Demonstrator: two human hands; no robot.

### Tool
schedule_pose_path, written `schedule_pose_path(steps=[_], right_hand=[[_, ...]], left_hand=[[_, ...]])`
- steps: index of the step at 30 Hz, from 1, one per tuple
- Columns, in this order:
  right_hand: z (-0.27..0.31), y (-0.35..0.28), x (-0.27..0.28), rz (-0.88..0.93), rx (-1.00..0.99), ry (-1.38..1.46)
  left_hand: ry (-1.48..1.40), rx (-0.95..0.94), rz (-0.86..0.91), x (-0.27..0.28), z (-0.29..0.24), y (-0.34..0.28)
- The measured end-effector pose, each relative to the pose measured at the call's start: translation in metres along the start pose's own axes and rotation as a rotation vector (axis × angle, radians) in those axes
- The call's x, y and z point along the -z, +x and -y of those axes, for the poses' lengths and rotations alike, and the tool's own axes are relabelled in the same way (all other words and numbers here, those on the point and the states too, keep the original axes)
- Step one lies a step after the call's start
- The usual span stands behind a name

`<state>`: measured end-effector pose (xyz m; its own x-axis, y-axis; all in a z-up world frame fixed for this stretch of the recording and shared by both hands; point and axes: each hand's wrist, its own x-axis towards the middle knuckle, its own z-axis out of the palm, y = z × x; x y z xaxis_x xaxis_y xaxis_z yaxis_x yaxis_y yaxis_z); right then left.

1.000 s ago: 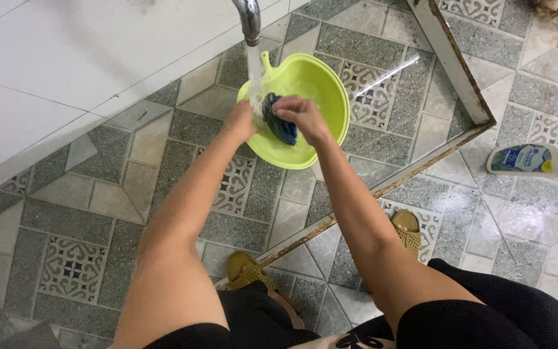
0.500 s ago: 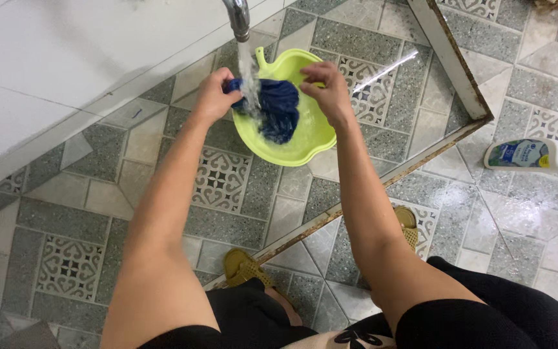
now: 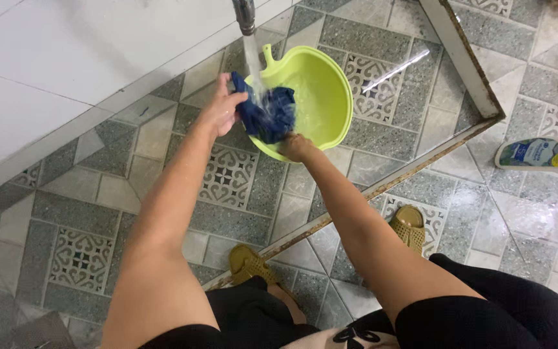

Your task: The person washes a dark blue cloth by hand in a light green apple-shaped basin. They repeatedly submerge, scrub, and wring the cloth, then rinse it under running tap water and wring it again.

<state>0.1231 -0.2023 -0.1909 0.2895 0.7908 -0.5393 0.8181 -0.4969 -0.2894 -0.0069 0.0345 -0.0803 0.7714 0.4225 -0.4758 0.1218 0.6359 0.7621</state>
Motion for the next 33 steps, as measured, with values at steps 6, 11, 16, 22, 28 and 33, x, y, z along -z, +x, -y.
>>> schedule_pose_path(steps=[6,11,16,22,28,33], right_hand=[[-0.004,-0.017,0.103,0.17,-0.079,0.064],[-0.01,-0.103,0.257,-0.197,0.046,0.665],[0.025,-0.179,0.341,-0.543,0.521,1.078],[0.039,-0.191,0.352,-0.828,0.784,1.496],[0.005,-0.17,0.341,-1.034,0.729,1.348],[-0.035,-0.145,0.302,-0.768,0.323,1.008]], left_hand=[[0.141,0.012,0.049,-0.001,-0.012,-0.019],[0.528,-0.175,0.0,0.021,-0.007,-0.003],[0.618,-0.084,-0.157,0.025,-0.017,-0.003],[0.423,-0.191,-0.112,-0.001,-0.043,-0.015],[0.366,-0.276,-0.075,-0.011,-0.052,-0.011],[0.353,-0.24,-0.094,-0.004,-0.024,-0.003]])
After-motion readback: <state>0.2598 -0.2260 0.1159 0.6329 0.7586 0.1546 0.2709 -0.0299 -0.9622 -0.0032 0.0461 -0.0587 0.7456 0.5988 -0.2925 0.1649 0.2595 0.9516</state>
